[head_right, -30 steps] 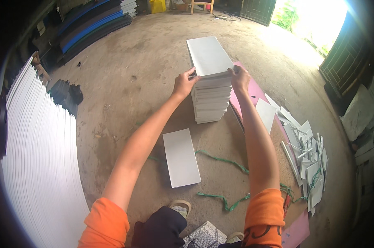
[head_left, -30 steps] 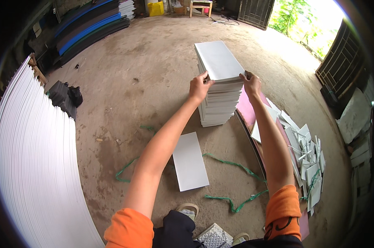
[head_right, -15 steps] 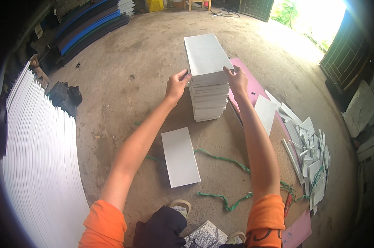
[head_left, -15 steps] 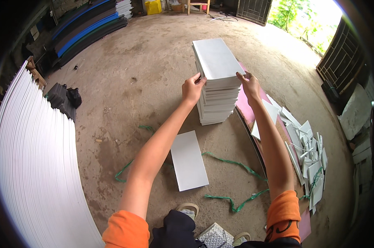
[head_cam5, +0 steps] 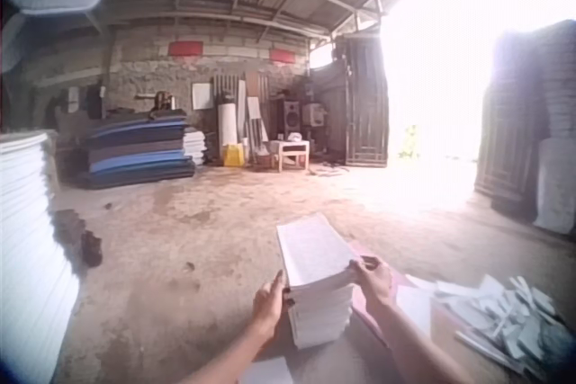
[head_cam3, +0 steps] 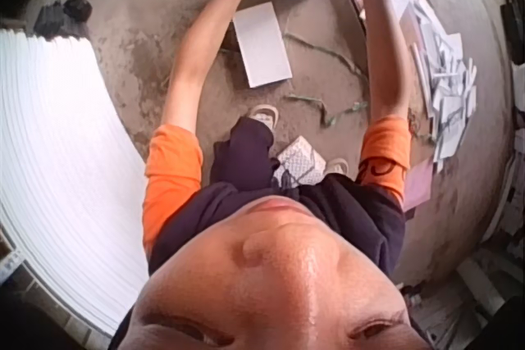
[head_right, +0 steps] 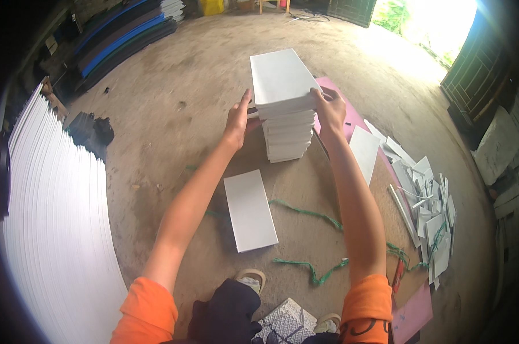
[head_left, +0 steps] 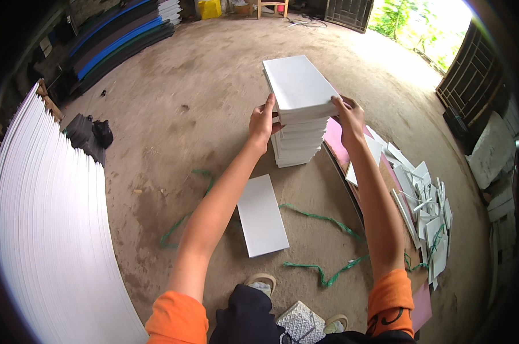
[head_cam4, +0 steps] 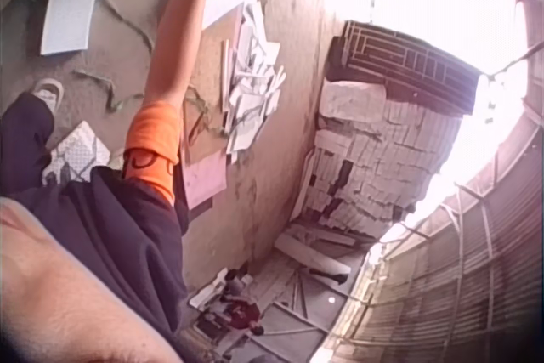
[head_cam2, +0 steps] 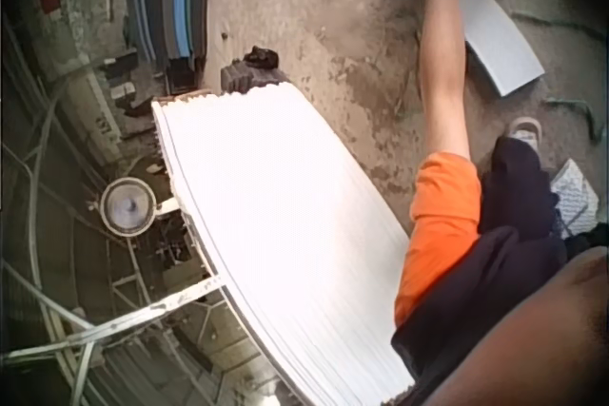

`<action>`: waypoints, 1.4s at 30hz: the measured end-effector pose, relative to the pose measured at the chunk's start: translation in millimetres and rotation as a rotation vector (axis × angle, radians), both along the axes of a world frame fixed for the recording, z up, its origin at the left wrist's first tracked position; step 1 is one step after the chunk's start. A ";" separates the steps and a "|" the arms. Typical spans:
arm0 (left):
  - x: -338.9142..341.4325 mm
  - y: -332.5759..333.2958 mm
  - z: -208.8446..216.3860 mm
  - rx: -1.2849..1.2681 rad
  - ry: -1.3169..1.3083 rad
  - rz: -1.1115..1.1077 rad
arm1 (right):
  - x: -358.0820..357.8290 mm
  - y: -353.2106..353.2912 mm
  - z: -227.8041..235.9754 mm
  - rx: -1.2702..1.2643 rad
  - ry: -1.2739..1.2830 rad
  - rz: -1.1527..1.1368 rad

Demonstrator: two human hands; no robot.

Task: The person cuts white foam boards into smaller rectangles using a utility knife on a pink cutting mat, then stacks the cut pieces. The person also retrieves a green strap and handles it while seated on the floor.

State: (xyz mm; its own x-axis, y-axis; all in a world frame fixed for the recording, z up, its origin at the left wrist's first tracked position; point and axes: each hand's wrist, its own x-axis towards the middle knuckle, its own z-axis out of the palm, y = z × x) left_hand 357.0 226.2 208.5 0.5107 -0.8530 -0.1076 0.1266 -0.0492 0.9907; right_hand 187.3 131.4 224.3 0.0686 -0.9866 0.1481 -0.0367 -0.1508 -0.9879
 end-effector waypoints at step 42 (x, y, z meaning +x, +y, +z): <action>0.4 164.3 -277.8 0.129 -0.348 0.089 | 19.4 163.1 -263.3 0.481 0.366 0.553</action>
